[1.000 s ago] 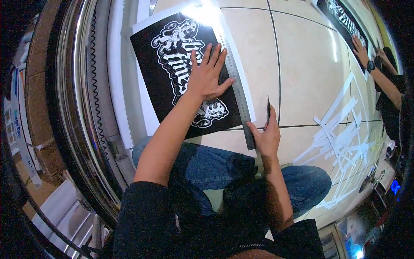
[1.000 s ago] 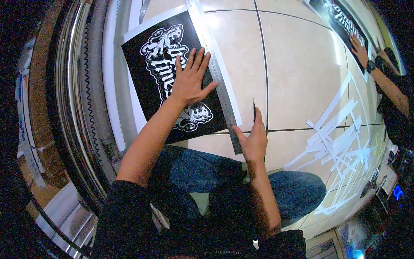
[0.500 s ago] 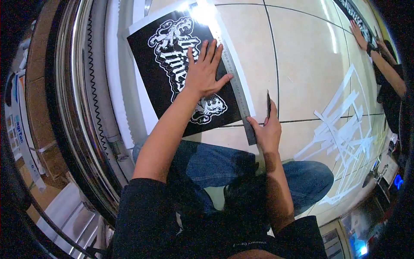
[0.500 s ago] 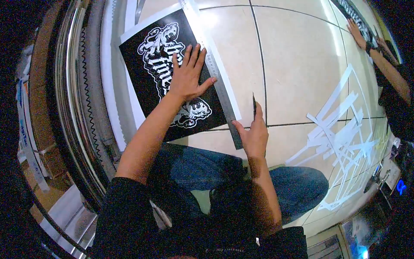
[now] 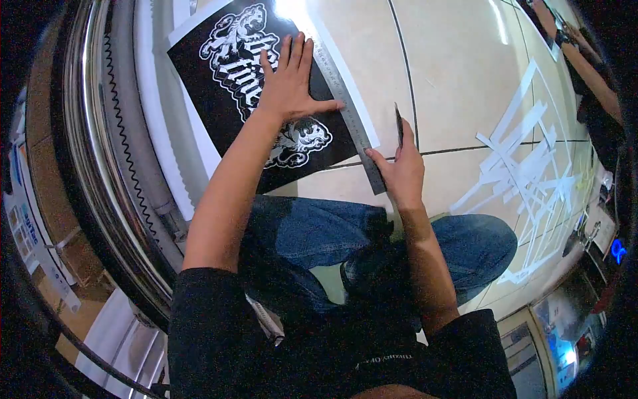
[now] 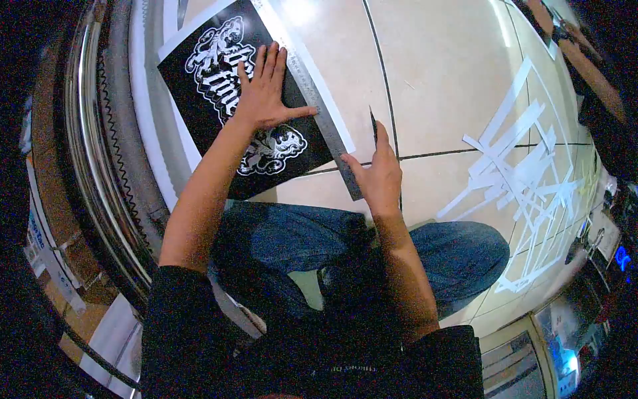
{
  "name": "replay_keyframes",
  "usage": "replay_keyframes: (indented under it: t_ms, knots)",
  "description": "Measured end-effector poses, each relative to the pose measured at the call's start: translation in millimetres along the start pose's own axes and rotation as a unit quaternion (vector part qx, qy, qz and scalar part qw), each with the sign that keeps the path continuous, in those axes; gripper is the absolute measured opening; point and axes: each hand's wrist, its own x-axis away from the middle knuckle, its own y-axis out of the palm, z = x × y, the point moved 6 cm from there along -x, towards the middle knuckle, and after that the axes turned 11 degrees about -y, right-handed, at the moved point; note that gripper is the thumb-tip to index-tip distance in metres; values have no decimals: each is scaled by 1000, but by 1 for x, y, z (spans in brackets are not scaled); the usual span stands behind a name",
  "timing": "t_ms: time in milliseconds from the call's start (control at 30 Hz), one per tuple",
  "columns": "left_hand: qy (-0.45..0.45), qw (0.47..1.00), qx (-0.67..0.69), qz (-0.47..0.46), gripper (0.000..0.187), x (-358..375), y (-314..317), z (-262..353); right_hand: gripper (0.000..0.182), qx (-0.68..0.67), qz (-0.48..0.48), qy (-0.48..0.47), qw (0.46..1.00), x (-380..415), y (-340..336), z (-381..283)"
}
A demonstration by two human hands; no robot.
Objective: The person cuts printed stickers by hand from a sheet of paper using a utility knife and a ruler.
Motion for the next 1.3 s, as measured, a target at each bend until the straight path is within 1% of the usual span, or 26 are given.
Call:
replay_keyframes:
  t_ms: [33, 67, 233, 367, 467, 733, 833, 933, 1000, 1033, 1100, 1200, 1267, 1300]
  knots:
    - [-3, 1000, -10, -15, 145, -1, 1, 0, 93, -2, 1, -3, 1000, 0, 0, 0]
    - [-3, 1000, -19, -24, 148, -1, 1, 0, 93, 3, 7, -10, 1000, 1, 0, 0]
    - [-4, 1000, -20, -24, 149, -1, 1, 1, 93, -6, 28, -38, 999, 3, 1, 3]
    - [-5, 1000, -9, -22, 147, 0, 0, 1, 93, 4, 20, -26, 999, 2, 2, 3]
    - [-13, 999, -21, -41, 146, 0, 2, 1, 93, 1, 17, -22, 1000, 3, 3, 4]
    - [-4, 999, -18, -33, 145, -1, 5, -1, 95, 3, 16, -18, 1000, 4, 3, 1]
    - [-5, 999, -23, -32, 146, -1, 4, 0, 95, 9, 4, 3, 1000, 3, 2, 1]
    - [-1, 1000, -22, -20, 145, -1, 5, -1, 95, -4, 13, -9, 1000, 4, 5, 4]
    - [2, 1000, -17, -9, 145, -2, 6, -1, 95, 5, 29, -40, 999, 3, 4, 3]
    - [2, 1000, -20, 0, 148, -3, 7, -2, 95, 5, 28, -41, 999, 2, 4, 3]
    - [3, 1000, -22, 9, 150, -2, 5, -1, 95, 3, 9, -13, 1000, 3, 4, 3]
    - [-3, 1000, -14, -14, 145, -1, 4, 0, 95, -6, 9, -15, 1000, 3, 2, 2]
    - [1, 1000, -18, 16, 149, -2, 5, -1, 95, -1, 5, -8, 1000, 3, 2, 3]
    - [1, 1000, -18, 15, 149, -2, 5, -1, 95, 5, 1, -2, 1000, 3, 3, 3]
